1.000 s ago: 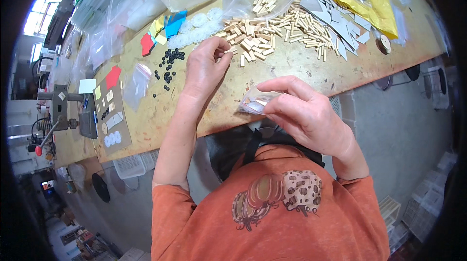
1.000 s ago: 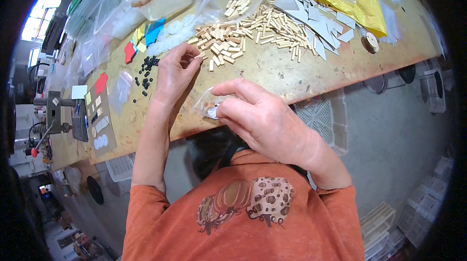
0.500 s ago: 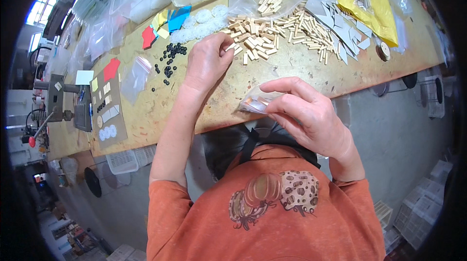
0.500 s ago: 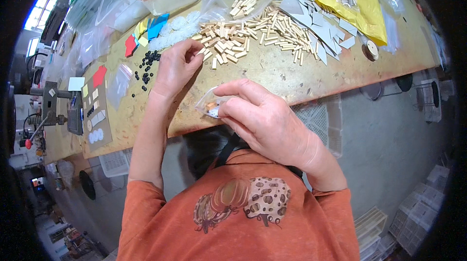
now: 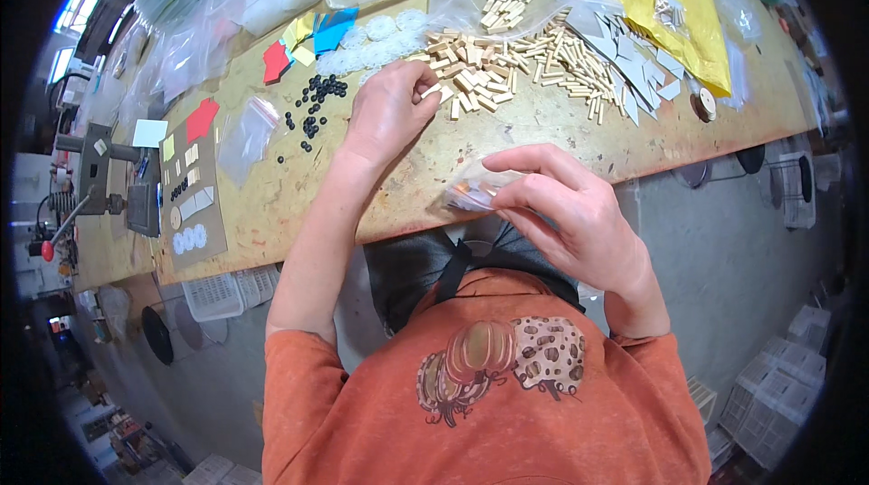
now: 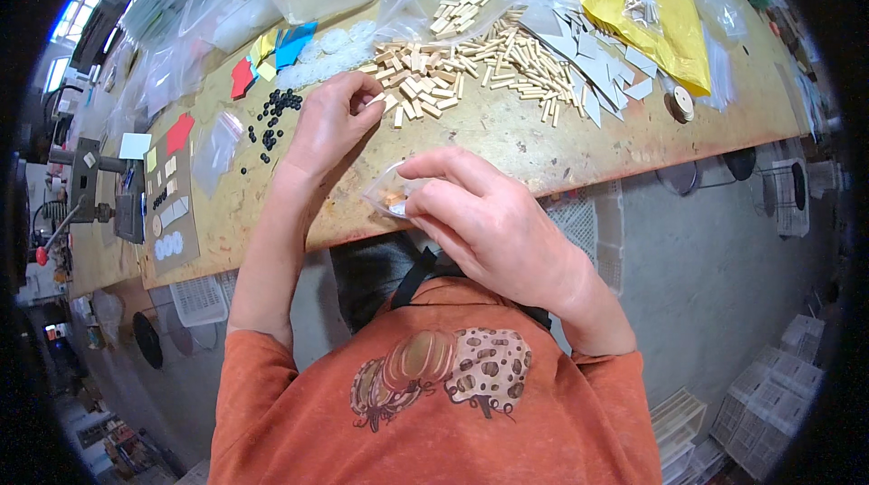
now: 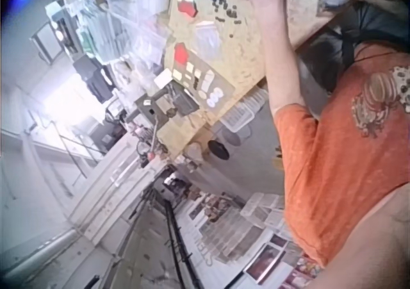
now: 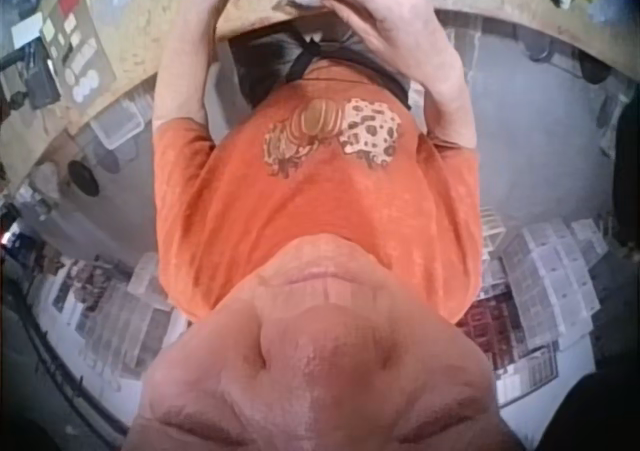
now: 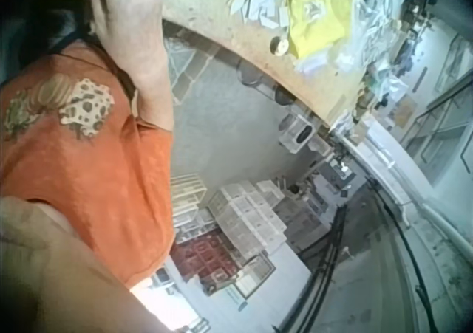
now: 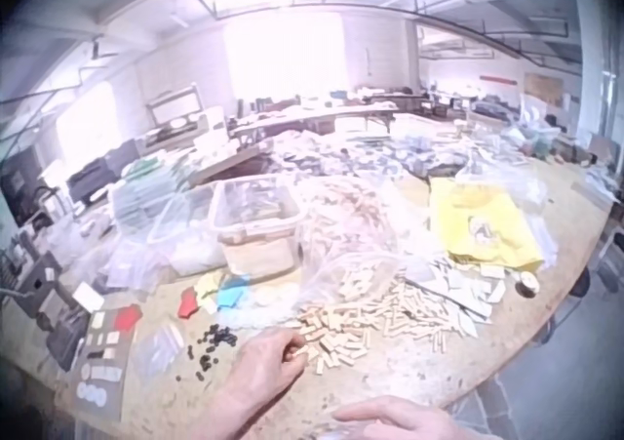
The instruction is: The person assembles small craft kits by placing colored foam pieces, black beads, wooden dowels, and white plastic pieces into small clear plastic bags. The person handles each item individually and seals the bags on a cluttered workbench.
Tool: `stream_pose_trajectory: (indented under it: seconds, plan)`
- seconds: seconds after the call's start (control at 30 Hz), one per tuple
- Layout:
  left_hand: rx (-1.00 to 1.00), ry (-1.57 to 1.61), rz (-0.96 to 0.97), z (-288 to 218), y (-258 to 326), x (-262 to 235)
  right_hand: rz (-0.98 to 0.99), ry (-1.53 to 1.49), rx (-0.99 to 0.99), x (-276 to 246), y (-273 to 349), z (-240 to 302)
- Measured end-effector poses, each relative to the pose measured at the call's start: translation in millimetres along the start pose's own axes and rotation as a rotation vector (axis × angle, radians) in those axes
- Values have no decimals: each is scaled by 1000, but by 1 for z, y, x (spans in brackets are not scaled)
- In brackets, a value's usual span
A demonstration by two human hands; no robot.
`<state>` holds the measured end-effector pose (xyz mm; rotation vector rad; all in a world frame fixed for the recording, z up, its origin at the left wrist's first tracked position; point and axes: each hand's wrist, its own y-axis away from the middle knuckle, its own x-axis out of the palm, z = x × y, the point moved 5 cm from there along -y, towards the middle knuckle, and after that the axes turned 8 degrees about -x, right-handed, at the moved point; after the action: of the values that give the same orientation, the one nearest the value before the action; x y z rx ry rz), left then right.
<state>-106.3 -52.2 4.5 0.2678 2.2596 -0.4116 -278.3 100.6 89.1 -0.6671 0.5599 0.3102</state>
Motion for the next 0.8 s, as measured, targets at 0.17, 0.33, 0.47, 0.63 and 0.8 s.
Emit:
stream_pose_trajectory:
  seconds: [0.17,0.33,0.47,0.63,0.8]
  plan:
    - [-127,63,141,7,-3,-1,38,6,8,-5,5,12]
    - [-134,72,160,3,0,-2,79,-81,5,-6,17,21]
    - [-182,311,47,-1,16,-13,66,-62,75,-2,30,9]
    - [118,285,200,-98,65,-52,26,17,60,-1,38,-2]
    - [311,267,218,-116,81,-48,1,11,31,0,35,2]
